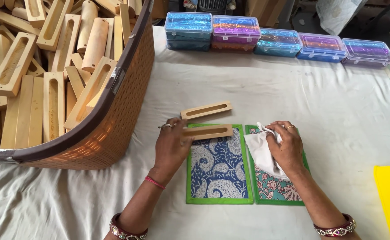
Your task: The person picks wooden blocks and handles one at a time from a large basket, wipes each piece with a white cloth, and places the wiped pieces on printed mats and into a clear plastic box. At the end they open the box lid and arrange the pieces beside it.
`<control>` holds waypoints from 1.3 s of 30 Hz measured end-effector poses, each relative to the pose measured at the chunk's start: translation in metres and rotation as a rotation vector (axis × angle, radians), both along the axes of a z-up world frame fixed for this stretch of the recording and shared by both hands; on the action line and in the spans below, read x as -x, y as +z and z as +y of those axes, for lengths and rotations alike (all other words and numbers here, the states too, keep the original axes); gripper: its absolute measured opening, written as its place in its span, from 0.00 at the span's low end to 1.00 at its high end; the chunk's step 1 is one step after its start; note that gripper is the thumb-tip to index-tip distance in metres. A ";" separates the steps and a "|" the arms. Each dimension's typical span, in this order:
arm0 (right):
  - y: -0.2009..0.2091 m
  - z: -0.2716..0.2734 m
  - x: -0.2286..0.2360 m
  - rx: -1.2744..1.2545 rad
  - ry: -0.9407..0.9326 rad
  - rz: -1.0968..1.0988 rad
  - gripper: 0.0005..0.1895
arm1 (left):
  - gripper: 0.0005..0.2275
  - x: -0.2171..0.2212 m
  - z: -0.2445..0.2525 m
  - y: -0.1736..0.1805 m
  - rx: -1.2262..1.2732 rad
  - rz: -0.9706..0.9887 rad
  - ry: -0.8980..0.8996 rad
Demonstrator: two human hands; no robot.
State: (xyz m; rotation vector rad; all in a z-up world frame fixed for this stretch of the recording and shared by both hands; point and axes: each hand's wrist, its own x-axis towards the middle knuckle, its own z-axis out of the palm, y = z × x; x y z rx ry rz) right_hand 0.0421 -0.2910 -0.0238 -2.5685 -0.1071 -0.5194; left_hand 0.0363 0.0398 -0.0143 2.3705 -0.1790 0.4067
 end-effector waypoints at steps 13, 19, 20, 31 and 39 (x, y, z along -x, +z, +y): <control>-0.006 -0.003 -0.003 0.017 0.028 -0.004 0.10 | 0.22 -0.018 -0.018 -0.028 -0.506 -0.193 -0.021; -0.010 -0.006 -0.001 0.035 0.053 -0.041 0.10 | 0.26 -0.017 -0.008 0.026 -0.093 -0.218 -0.002; -0.007 -0.004 -0.004 0.032 0.070 -0.047 0.10 | 0.26 -0.013 -0.001 0.030 -0.098 -0.223 0.016; -0.013 -0.004 -0.011 0.053 -0.010 0.111 0.11 | 0.40 0.018 0.084 -0.032 0.433 0.257 0.045; -0.015 -0.036 -0.015 -0.149 0.047 -0.108 0.09 | 0.40 0.003 0.030 0.017 -0.129 0.101 -0.131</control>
